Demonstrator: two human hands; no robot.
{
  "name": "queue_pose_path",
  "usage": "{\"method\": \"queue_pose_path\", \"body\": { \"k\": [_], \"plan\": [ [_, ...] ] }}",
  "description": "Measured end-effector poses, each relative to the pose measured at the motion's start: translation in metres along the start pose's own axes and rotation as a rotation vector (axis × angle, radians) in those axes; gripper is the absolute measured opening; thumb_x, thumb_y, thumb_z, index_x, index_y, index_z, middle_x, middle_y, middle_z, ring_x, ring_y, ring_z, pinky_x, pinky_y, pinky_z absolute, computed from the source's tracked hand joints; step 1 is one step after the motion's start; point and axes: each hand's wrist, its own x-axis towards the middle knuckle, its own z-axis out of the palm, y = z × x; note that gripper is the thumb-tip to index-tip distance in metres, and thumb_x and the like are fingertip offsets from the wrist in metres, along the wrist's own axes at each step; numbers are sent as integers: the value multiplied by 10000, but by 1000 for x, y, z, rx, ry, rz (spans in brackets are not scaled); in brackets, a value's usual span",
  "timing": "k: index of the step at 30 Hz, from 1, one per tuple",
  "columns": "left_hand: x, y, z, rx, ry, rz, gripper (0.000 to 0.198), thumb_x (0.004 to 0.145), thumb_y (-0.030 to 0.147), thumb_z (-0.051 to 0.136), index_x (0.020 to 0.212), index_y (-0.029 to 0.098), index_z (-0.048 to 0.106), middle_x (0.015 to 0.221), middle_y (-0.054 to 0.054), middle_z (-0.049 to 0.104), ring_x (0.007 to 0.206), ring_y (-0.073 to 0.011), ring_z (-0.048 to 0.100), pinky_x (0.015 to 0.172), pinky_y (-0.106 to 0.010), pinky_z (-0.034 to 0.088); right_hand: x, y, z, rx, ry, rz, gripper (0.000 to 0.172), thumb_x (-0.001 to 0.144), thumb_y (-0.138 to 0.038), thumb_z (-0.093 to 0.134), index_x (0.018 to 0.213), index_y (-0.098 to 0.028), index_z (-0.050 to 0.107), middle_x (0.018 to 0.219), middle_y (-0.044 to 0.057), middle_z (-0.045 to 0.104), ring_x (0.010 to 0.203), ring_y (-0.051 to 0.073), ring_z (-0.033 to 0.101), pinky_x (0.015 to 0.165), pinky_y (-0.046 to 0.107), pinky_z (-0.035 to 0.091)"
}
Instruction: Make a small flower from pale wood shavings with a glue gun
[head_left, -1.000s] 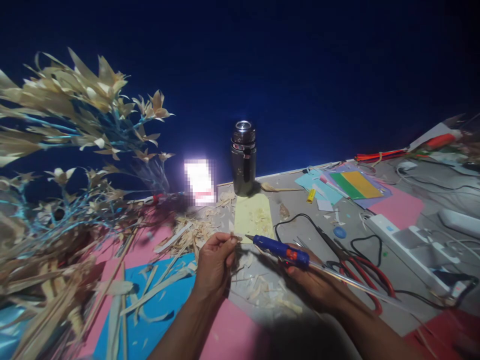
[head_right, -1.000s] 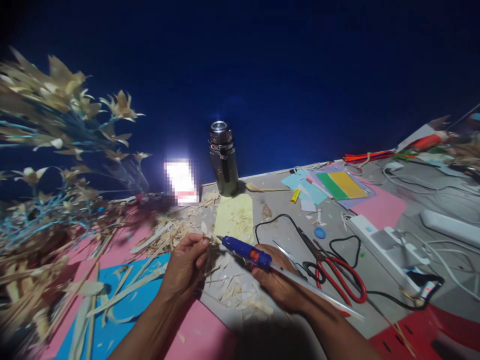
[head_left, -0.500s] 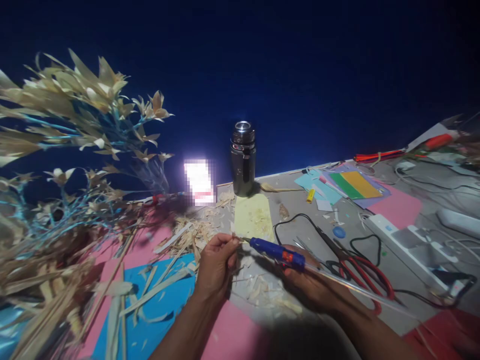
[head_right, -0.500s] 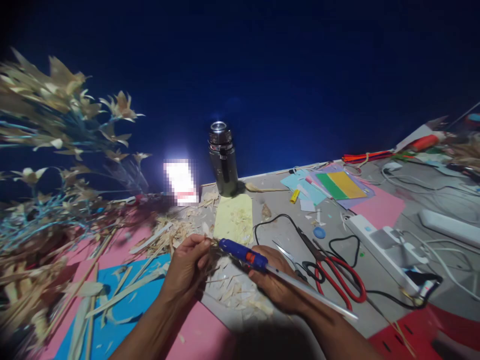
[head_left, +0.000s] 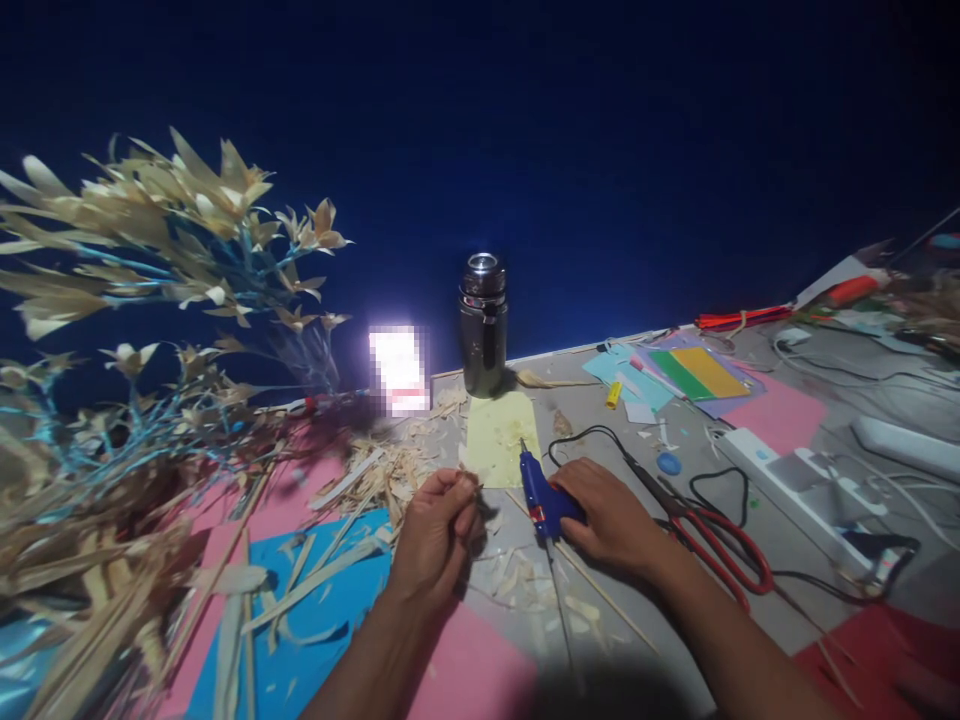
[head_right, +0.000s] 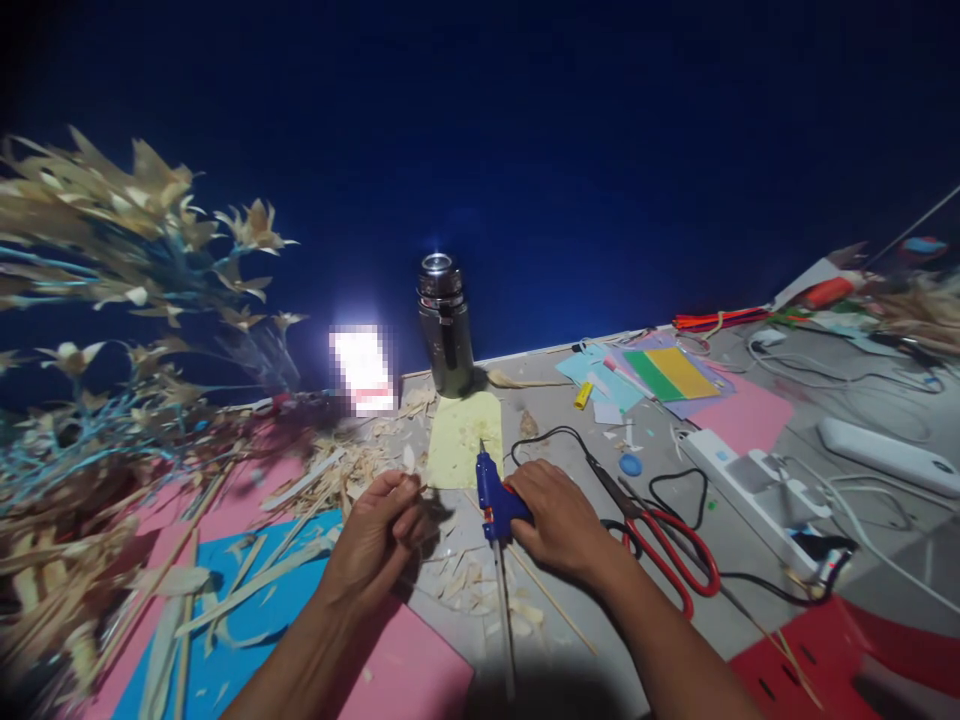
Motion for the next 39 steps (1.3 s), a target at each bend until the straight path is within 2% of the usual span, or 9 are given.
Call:
{"method": "queue_pose_path", "body": {
  "k": [4,7,10,13,25,30,33,36,39],
  "plan": [
    [-9,4,7,-114,-42,-30,427,589,260,945,765,174,565,558,106,521,389,-2,285,404,-152,238,-2,-10,-9,-60,102,-63,292,848,-117,646,1133,-180,645,1122,123,677,1033,287,582,906,441,457],
    [-15,6,11,-131,-76,-69,394,636,238,920,777,179,556,539,118,467,392,-9,282,404,-151,225,-4,-37,-19,-79,358,-169,124,940,-116,584,990,-197,664,910,78,712,858,235,610,800,389,452],
    [-20,3,16,-126,-96,-102,361,656,231,903,760,176,562,497,118,432,387,-16,281,400,-154,214,1,-68,-25,-106,513,-336,136,961,-119,564,972,-207,667,863,68,720,773,209,595,712,351,432],
    [-25,-1,19,-111,-99,-123,323,673,239,883,747,179,575,442,112,425,376,-28,291,399,-159,215,11,-84,-25,-166,649,-387,169,965,-109,556,976,-218,685,811,53,713,719,196,558,664,326,408],
    [-40,-6,22,5,38,65,355,596,320,912,755,176,629,399,100,477,335,-28,301,376,-136,190,17,-88,-13,-243,599,-306,117,962,-218,636,1022,-178,728,874,93,726,794,230,567,688,357,426],
    [-43,-6,19,24,29,54,346,635,328,896,795,197,619,374,97,480,321,-52,317,375,-152,210,17,-92,-15,28,665,-238,114,956,-155,628,968,-192,736,821,81,721,765,218,603,696,355,462],
    [-44,-5,16,26,-30,-6,326,654,325,898,786,172,642,410,84,492,342,-41,303,390,-162,237,21,-90,-22,414,710,-69,118,941,-182,648,861,-210,729,797,53,710,775,204,642,718,341,499],
    [-45,-5,12,-3,-132,-106,293,700,332,878,740,146,656,415,87,442,366,-30,281,425,-171,269,25,-86,-26,836,601,116,110,901,-237,695,798,-204,717,793,24,696,714,171,638,661,297,507],
    [-45,-6,10,-31,-198,-174,270,731,331,855,729,137,668,394,88,396,378,-38,288,445,-178,271,26,-85,-23,995,491,150,104,870,-263,732,790,-197,722,787,10,680,667,142,590,607,265,470]
  ]
}}
